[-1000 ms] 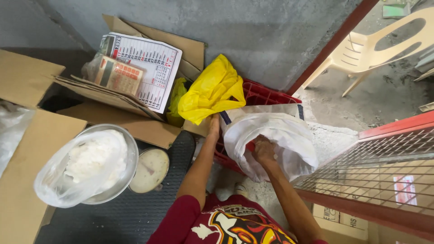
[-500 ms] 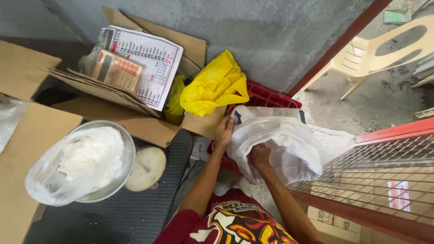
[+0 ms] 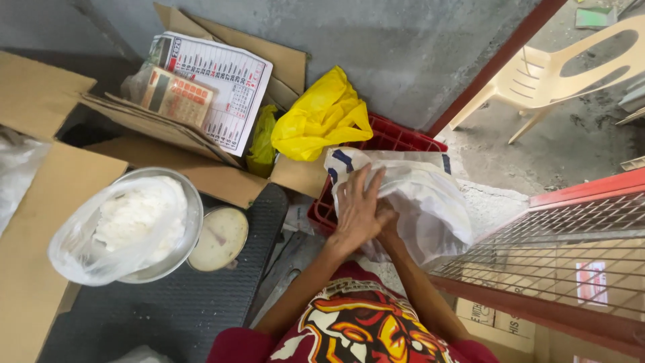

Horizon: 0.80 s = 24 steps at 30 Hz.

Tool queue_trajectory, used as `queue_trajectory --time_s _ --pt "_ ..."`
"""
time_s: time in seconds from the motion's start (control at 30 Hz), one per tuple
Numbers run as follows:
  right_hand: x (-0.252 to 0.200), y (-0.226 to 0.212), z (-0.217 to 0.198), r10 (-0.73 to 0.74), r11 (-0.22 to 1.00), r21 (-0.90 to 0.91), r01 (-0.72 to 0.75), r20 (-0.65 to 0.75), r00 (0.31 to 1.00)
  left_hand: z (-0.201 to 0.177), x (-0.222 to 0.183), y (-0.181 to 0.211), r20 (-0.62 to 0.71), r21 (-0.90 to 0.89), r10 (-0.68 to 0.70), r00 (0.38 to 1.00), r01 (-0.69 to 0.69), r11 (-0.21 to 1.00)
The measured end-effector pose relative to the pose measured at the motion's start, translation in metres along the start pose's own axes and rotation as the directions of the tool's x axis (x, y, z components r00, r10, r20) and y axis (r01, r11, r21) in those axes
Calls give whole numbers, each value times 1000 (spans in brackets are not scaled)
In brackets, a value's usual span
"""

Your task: Weighing white powder from a sack into a bowl using a red scoop on a scale.

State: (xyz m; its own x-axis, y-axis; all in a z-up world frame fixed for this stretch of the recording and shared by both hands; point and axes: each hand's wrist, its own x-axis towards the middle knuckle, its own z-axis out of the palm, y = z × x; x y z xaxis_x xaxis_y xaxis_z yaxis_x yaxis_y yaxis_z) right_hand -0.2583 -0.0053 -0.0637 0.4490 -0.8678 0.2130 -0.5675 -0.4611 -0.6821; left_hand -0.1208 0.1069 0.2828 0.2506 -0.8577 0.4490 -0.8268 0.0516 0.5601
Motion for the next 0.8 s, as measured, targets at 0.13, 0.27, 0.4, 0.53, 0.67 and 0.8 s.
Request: queue_trajectory --time_s 0.13,0.27,0.4,0.53,0.67,0.8 --pt "-22 -46 -56 -136 989 -72 133 -49 989 16 1 -46 10 -96 -169 986 169 981" --pt "-28 -95 -101 -286 949 -175 261 -135 949 8 15 -70 -144 -242 -185 972 147 959" --pt "-39 -132 -121 -87 991 -111 71 -145 986 4 22 -67 -261 -287 -147 954 69 955" --pt "-43 -198 -169 109 992 -61 -112 -45 993 11 22 -75 -318 -303 -154 936 54 951" --pt "-52 -230 -201 56 998 -36 -57 -43 998 28 24 -108 -299 -395 -266 916 134 909" --pt "-61 -248 -226 -12 1000 8 12 -18 1000 24 32 -130 80 -699 -411 908 345 627"
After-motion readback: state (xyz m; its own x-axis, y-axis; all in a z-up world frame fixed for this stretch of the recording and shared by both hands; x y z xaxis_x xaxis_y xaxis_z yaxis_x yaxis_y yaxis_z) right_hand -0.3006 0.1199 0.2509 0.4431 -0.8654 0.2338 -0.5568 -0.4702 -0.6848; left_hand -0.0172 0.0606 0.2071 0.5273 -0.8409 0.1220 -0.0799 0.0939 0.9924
